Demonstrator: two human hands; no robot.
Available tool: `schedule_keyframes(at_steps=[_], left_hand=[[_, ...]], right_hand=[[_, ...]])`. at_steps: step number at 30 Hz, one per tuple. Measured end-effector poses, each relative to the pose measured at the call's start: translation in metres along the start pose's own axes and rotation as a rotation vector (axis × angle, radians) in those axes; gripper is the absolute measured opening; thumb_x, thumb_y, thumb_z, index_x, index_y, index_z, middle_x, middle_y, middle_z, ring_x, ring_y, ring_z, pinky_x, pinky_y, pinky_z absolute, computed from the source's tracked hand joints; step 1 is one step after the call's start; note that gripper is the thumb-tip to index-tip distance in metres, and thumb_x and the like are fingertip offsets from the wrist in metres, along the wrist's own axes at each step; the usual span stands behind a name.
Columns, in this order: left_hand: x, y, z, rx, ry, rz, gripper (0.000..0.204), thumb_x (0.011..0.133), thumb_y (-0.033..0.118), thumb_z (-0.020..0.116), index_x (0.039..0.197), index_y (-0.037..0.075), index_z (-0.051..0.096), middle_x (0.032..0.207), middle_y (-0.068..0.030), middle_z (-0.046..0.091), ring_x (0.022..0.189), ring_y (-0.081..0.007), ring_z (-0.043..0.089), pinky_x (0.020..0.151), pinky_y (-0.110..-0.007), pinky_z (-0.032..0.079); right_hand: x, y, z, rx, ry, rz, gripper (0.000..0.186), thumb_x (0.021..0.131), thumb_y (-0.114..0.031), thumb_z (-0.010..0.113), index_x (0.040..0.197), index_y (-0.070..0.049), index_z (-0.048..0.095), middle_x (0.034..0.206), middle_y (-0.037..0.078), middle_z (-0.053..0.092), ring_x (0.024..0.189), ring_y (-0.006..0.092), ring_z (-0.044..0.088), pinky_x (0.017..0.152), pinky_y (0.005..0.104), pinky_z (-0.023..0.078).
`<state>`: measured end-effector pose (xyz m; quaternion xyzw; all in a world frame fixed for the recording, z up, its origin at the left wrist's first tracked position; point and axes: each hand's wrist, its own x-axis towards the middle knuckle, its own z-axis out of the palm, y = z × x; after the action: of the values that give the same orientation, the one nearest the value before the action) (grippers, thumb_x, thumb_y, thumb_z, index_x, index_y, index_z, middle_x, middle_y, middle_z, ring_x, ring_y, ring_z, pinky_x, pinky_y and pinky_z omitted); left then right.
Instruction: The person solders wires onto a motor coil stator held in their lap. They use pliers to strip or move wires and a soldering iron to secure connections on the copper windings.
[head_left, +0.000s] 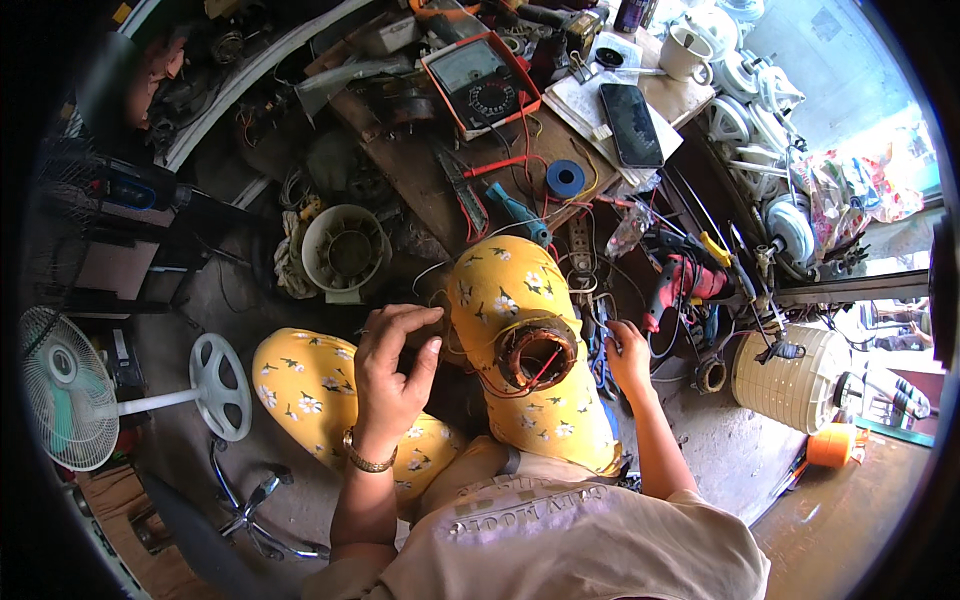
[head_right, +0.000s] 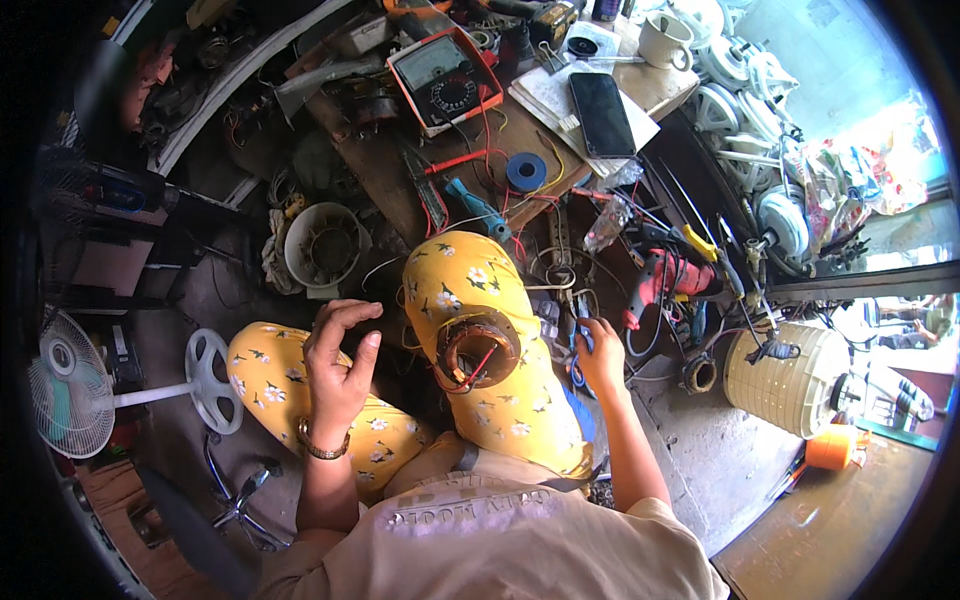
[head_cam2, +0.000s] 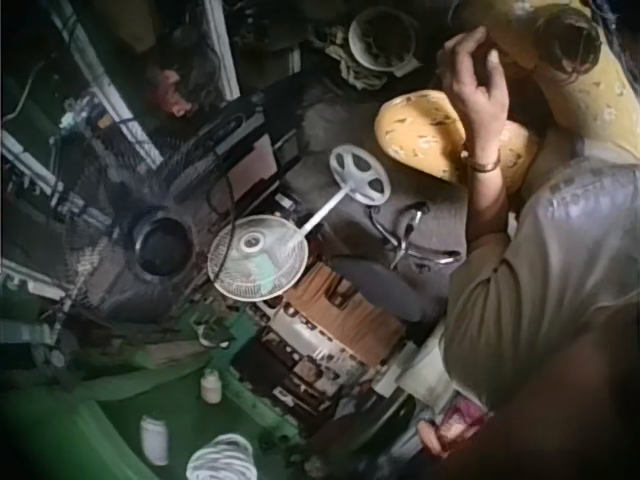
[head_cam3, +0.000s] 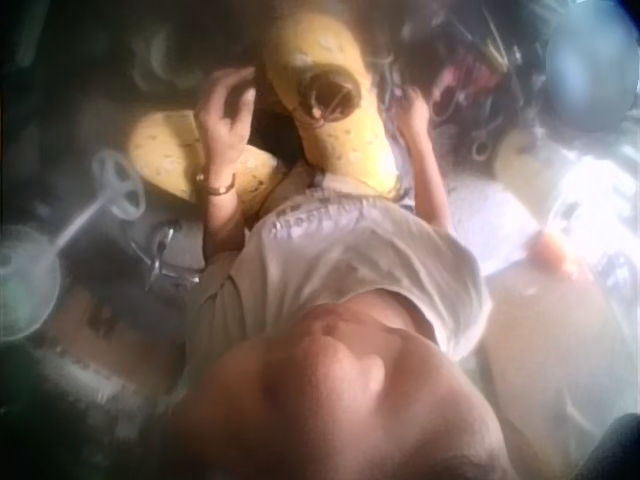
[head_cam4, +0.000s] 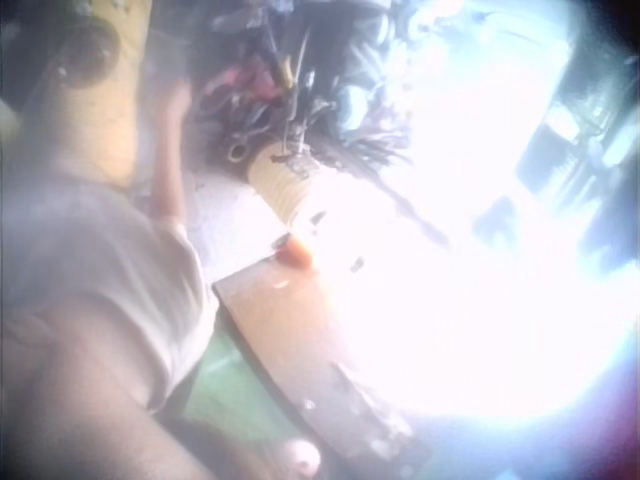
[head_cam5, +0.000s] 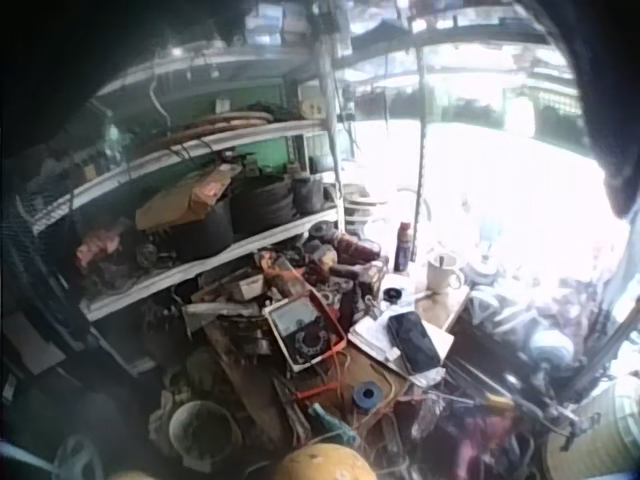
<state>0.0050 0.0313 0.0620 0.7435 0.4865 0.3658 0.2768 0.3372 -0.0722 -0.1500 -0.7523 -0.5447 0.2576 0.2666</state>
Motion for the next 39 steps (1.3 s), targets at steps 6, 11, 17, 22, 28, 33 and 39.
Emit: schedule_keyframes(at_steps=[6,11,17,22,28,33,39], left_hand=[[0.036,-0.003,-0.041,-0.031,0.025,0.062,0.01,0.086,0.008,0.065,0.093,0.002,0.065,0.089,-0.0091,0.066,0.083,-0.0222,0.063,0.072,-0.031,0.048],[0.084,-0.017,-0.079,0.008,0.05,0.152,0.029,0.097,0.018,0.056,0.075,-0.001,0.056,0.075,-0.0048,0.06,0.07,-0.0112,0.054,0.065,-0.025,0.043],[0.097,-0.074,-0.081,-0.113,0.178,-0.143,0.014,0.097,0.016,0.055,0.1,0.003,0.06,0.071,0.0002,0.056,0.065,-0.0062,0.052,0.058,-0.024,0.042],[0.095,-0.069,-0.077,0.469,-0.364,-0.211,0.036,0.081,0.014,0.07,0.115,0.01,0.06,0.088,-0.0072,0.063,0.082,-0.0256,0.062,0.072,-0.036,0.048],[0.132,0.014,-0.05,0.845,-0.476,0.345,0.025,0.073,0.017,0.075,0.092,0.008,0.062,0.092,-0.0091,0.062,0.09,-0.0298,0.061,0.076,-0.043,0.048],[0.138,0.155,-0.033,0.369,-0.666,0.958,0.02,0.075,0.015,0.069,0.093,0.007,0.062,0.092,-0.0103,0.063,0.089,-0.0302,0.061,0.077,-0.043,0.048],[0.11,0.187,-0.039,0.331,-0.747,1.134,0.019,0.076,0.016,0.067,0.093,0.008,0.065,0.092,-0.0109,0.065,0.088,-0.0292,0.063,0.077,-0.042,0.049]], right_hand=[[0.026,-0.043,-0.035,0.128,0.125,-0.006,0.012,0.084,-0.004,0.065,0.095,-0.003,0.067,0.084,0.008,0.062,0.063,0.0177,0.056,0.058,0.0293,0.043],[0.048,-0.071,-0.045,0.176,0.176,-0.048,0.008,0.087,-0.008,0.064,0.089,0.0,0.063,0.074,0.009,0.056,0.056,0.0156,0.045,0.054,0.0316,0.036],[0.037,-0.074,-0.027,0.091,0.085,0.073,0.016,0.09,-0.016,0.061,0.084,-0.002,0.056,0.069,0.019,0.06,0.063,0.0351,0.06,0.059,0.0423,0.044],[0.018,-0.069,-0.033,-0.159,-0.138,0.068,0.018,0.086,-0.011,0.059,0.104,-0.007,0.057,0.08,0.02,0.066,0.082,0.0399,0.064,0.071,0.048,0.049],[0.034,-0.06,-0.039,-0.289,-0.115,-0.072,0.018,0.084,-0.01,0.057,0.102,-0.011,0.061,0.081,0.017,0.067,0.08,0.036,0.066,0.068,0.0474,0.05],[0.037,-0.105,-0.019,-0.589,0.03,0.553,0.02,0.081,-0.009,0.057,0.1,-0.013,0.063,0.082,0.018,0.067,0.08,0.0353,0.066,0.068,0.0474,0.051],[0.02,-0.051,-0.01,-0.244,-0.231,0.016,0.022,0.081,-0.009,0.057,0.101,-0.014,0.065,0.082,0.019,0.067,0.08,0.0379,0.065,0.07,0.0495,0.05]])
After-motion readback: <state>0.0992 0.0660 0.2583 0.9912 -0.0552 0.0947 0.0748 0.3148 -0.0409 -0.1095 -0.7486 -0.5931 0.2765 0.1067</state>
